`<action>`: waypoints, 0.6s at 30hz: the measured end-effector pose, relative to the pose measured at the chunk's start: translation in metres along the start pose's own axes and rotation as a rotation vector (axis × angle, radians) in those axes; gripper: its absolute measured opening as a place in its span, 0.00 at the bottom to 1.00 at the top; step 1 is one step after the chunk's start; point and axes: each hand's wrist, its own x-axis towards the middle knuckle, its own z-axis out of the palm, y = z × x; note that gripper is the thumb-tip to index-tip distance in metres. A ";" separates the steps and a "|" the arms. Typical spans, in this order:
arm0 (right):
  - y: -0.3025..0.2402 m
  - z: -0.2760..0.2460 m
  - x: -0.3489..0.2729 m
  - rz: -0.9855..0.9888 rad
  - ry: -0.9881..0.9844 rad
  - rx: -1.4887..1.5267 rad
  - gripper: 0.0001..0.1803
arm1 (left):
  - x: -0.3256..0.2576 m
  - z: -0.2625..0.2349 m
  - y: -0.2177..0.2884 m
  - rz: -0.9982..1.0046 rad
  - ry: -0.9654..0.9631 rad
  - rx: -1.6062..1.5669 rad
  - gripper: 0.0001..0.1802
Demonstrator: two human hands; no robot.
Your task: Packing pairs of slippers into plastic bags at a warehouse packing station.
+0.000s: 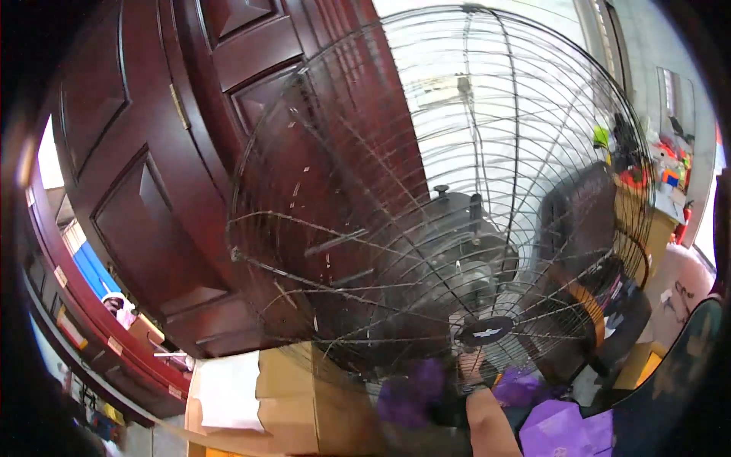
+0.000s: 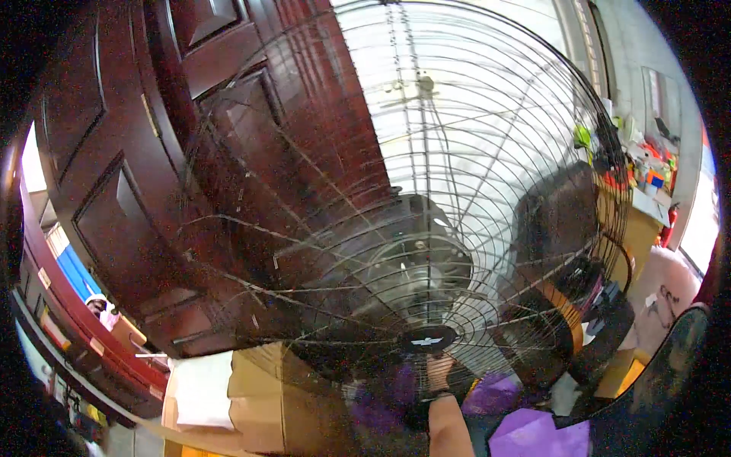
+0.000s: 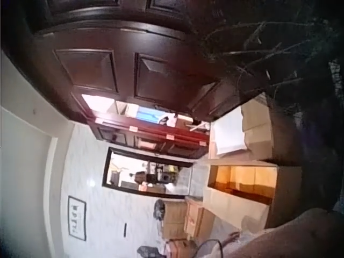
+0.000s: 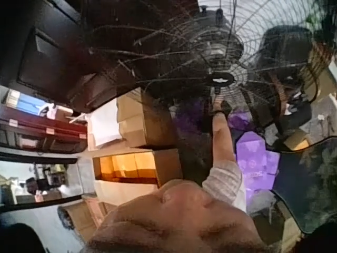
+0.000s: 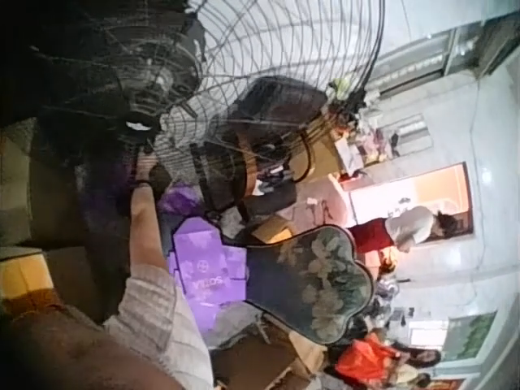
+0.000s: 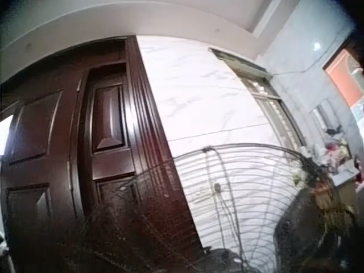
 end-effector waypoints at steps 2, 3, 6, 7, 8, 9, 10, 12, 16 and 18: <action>0.042 0.002 0.009 0.089 -0.277 0.272 0.27 | -0.029 0.002 -0.013 -0.033 -0.035 -0.006 0.28; 0.066 0.000 0.011 0.072 -0.525 0.544 0.30 | -0.048 0.001 -0.023 -0.052 -0.052 -0.011 0.28; 0.148 -0.003 0.017 -0.002 -1.308 1.314 0.38 | -0.121 0.008 -0.064 -0.122 -0.108 -0.040 0.28; 0.176 -0.094 0.049 0.127 -1.579 1.630 0.39 | -0.194 0.018 -0.107 -0.187 -0.009 -0.113 0.28; 0.204 -0.083 0.026 0.054 -1.562 1.605 0.38 | -0.217 0.021 -0.115 -0.196 -0.049 -0.111 0.28; 0.238 -0.103 0.019 0.093 -1.670 1.656 0.39 | -0.216 0.024 -0.128 -0.098 -0.001 -0.211 0.27; 0.278 -0.037 -0.021 0.419 -1.683 1.747 0.37 | -0.179 0.036 -0.092 0.135 -0.133 -0.228 0.26; 0.343 -0.106 -0.027 0.027 -1.669 1.855 0.31 | -0.239 0.057 -0.057 0.068 -0.001 -0.024 0.25; 0.488 -0.174 -0.016 -0.153 -1.987 2.122 0.26 | -0.329 0.069 -0.115 0.003 -0.009 -0.100 0.24; 0.548 -0.185 0.002 -0.309 -2.009 2.090 0.25 | -0.368 0.067 -0.144 -0.016 -0.025 -0.097 0.25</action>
